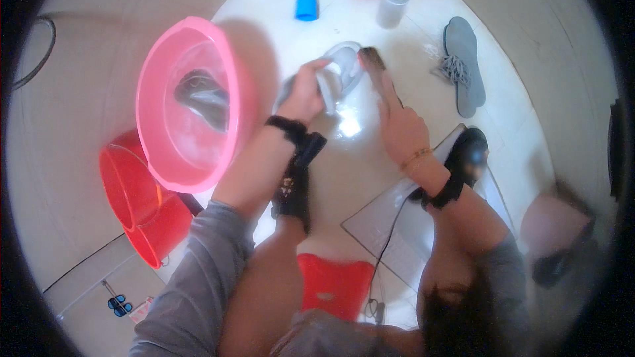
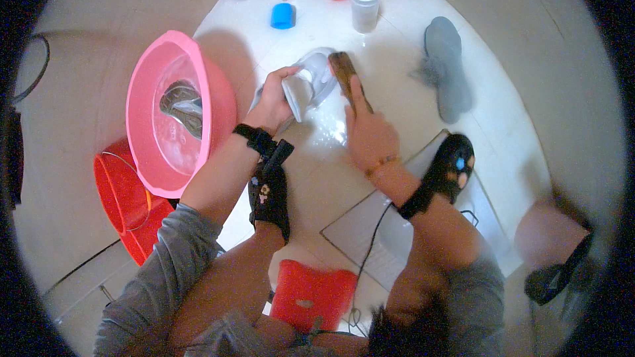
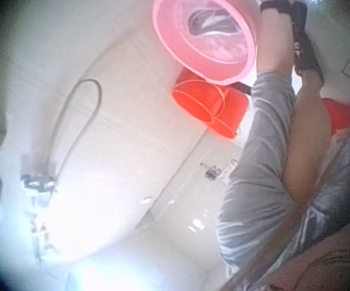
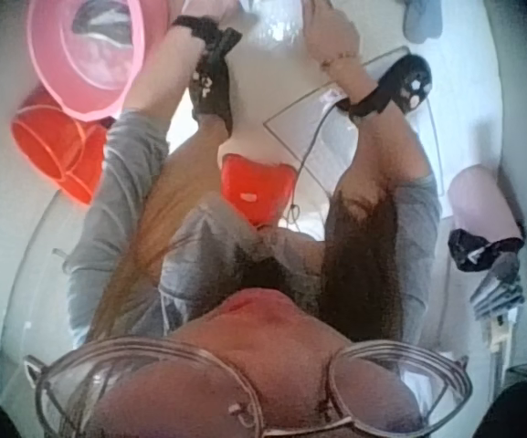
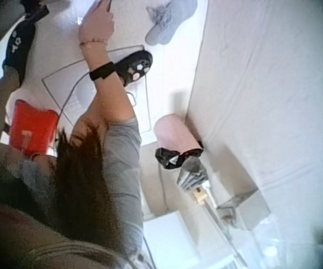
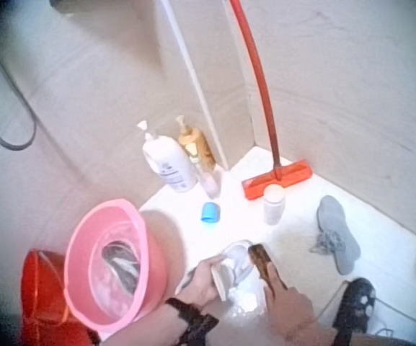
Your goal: Scrubbing a white sneaker with a brush and soapy water in a basin.
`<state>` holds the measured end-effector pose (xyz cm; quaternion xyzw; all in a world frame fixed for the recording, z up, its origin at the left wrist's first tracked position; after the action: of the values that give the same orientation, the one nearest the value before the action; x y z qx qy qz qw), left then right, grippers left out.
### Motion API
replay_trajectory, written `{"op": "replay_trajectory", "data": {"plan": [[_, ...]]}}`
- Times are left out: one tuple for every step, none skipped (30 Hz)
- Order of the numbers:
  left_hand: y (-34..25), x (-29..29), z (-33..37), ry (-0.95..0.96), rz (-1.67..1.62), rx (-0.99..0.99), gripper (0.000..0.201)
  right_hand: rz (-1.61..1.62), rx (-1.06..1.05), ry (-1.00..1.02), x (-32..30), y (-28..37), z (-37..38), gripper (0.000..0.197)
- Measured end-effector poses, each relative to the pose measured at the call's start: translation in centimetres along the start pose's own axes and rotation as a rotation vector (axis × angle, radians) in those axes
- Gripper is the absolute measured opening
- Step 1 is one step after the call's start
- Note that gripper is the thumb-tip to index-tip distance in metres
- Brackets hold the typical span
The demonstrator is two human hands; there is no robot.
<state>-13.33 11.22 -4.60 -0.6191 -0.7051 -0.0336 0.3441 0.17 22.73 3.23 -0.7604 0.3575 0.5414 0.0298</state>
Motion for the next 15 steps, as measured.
{"op": "replay_trajectory", "data": {"plan": [[0.2,0.5,0.7,0.049,-0.037,-0.027,0.035,0.044,0.004,-0.025,-0.2,0.1,0.3,0.061],[0.5,0.9,1.2,0.098,-0.074,-0.054,0.035,0.045,-0.003,-0.021,0.1,0.6,0.6,0.061],[0.5,0.6,1.5,0.091,-0.078,-0.047,0.035,0.06,-0.031,0.003,0.8,1.6,0.8,0.06],[0.6,0.5,1.7,0.059,-0.113,-0.053,0.039,0.073,-0.051,0.026,1.4,2.4,1.1,0.059],[0.7,0.5,1.8,0.027,-0.148,-0.057,0.043,0.072,-0.053,0.028,1.6,2.8,1.7,0.059],[0.8,-0.4,3.2,0.006,-0.115,-0.059,0.044,0.087,-0.067,-0.021,1.2,3.4,2.5,0.058],[1.4,-0.4,3.4,0.005,-0.12,-0.069,0.044,0.098,-0.072,-0.067,0.8,3.3,3.3,0.058],[1.6,0.1,3.4,0.032,-0.21,-0.075,0.044,0.094,-0.067,-0.066,0.5,3.2,4.1,0.058],[1.7,0.7,3.4,0.061,-0.299,-0.081,0.044,0.036,-0.072,-0.079,0.0,3.2,4.9,0.059],[1.2,0.2,3.1,0.025,-0.252,0.024,0.044,-0.019,-0.086,-0.091,-0.2,3.6,5.4,0.059],[1.1,-0.1,3.2,0.025,-0.256,0.026,0.044,-0.022,-0.089,-0.09,0.0,3.8,4.8,0.059],[1.2,-0.1,3.2,0.035,-0.297,0.0,0.042,0.033,-0.086,-0.055,0.7,4.1,3.5,0.06],[0.3,-1.0,3.1,0.035,-0.336,0.0,0.041,0.097,-0.106,-0.02,1.7,5.1,2.3,0.06],[0.6,-1.0,2.8,-0.013,-0.341,-0.024,0.037,0.113,-0.09,-0.027,2.4,4.7,0.8,0.06],[1.3,-1.7,1.9,-0.084,-0.228,-0.057,0.035,0.107,-0.091,-0.026,2.7,4.1,0.7,0.06]]}}
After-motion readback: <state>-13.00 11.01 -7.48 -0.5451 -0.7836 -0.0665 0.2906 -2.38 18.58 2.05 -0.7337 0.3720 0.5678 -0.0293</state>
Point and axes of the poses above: each hand's wrist, its own z-axis towards the middle knuckle, its own x-axis out of the palm, y = z × x, the point moved 10 cm from there along z, towards the middle knuckle, and after that the axes turned 6 degrees about -z, right-handed, at the moved point
